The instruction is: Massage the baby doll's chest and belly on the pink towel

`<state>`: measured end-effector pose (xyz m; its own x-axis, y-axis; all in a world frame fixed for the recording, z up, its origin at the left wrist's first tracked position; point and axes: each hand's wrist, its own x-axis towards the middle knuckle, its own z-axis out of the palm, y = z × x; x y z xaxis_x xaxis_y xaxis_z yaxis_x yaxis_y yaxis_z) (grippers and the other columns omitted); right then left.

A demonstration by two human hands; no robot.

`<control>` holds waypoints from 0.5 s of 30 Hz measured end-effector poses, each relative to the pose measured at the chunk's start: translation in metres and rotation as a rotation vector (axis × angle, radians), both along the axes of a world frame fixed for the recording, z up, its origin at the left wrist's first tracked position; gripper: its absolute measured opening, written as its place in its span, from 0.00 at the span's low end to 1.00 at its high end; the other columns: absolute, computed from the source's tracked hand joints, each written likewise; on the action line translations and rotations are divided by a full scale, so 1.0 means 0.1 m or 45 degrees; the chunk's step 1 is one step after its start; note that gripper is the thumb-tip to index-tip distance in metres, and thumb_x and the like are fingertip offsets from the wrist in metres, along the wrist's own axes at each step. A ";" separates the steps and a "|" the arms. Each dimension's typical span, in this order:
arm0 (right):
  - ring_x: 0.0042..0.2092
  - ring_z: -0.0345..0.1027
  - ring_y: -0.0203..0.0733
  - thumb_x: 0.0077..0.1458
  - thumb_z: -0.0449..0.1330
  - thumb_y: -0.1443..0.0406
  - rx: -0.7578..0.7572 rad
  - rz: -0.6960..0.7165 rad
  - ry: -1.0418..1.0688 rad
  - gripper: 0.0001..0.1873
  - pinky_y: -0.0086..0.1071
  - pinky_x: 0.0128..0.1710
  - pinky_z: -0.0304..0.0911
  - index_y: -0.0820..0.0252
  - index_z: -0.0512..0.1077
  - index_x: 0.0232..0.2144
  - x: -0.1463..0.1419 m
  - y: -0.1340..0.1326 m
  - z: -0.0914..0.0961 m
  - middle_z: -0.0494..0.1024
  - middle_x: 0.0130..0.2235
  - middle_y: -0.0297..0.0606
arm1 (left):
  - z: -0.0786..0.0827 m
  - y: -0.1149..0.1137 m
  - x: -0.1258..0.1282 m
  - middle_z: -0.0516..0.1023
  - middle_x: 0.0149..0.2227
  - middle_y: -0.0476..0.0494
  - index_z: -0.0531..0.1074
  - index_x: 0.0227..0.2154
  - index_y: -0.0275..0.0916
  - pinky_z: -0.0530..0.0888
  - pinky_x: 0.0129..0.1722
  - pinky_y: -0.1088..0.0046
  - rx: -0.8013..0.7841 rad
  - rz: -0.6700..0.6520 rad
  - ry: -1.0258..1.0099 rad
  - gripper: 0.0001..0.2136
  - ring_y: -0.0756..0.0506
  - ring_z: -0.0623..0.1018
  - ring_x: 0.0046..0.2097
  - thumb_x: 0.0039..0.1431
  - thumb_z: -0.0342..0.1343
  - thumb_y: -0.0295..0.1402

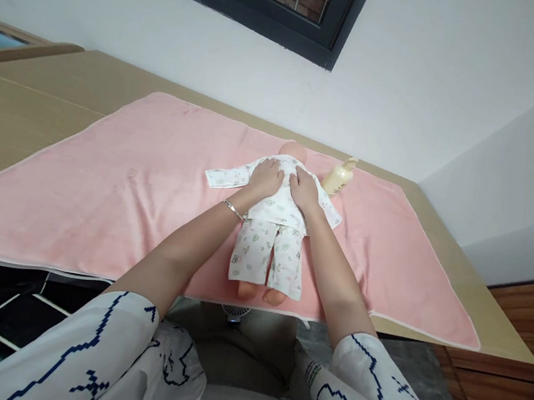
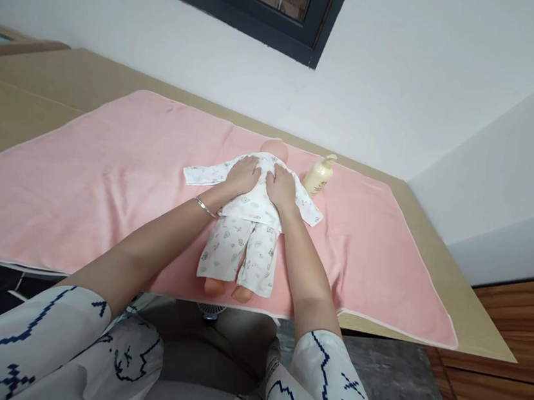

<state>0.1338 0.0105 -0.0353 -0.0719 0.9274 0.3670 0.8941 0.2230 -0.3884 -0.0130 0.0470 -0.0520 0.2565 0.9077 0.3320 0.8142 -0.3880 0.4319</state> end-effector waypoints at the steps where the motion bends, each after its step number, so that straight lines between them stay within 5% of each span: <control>1: 0.64 0.63 0.57 0.66 0.42 0.59 -0.008 -0.021 -0.010 0.30 0.49 0.67 0.54 0.72 0.66 0.61 -0.03 -0.02 0.01 0.71 0.63 0.56 | -0.01 0.02 0.00 0.64 0.69 0.32 0.60 0.65 0.30 0.55 0.70 0.61 -0.037 -0.008 -0.009 0.25 0.38 0.61 0.71 0.70 0.37 0.35; 6: 0.58 0.67 0.62 0.66 0.40 0.63 -0.067 -0.133 -0.099 0.25 0.53 0.61 0.58 0.71 0.68 0.55 -0.18 -0.10 0.05 0.75 0.55 0.59 | -0.04 0.09 -0.04 0.54 0.73 0.40 0.56 0.69 0.35 0.49 0.73 0.61 -0.163 -0.070 -0.058 0.27 0.41 0.52 0.75 0.70 0.38 0.37; 15: 0.57 0.67 0.58 0.69 0.41 0.55 -0.121 -0.058 -0.027 0.24 0.50 0.59 0.60 0.62 0.71 0.48 0.04 0.02 0.07 0.77 0.54 0.54 | 0.27 -0.20 -0.04 0.77 0.55 0.28 0.71 0.53 0.32 0.71 0.57 0.57 -0.048 -0.075 0.065 0.20 0.35 0.76 0.57 0.68 0.41 0.34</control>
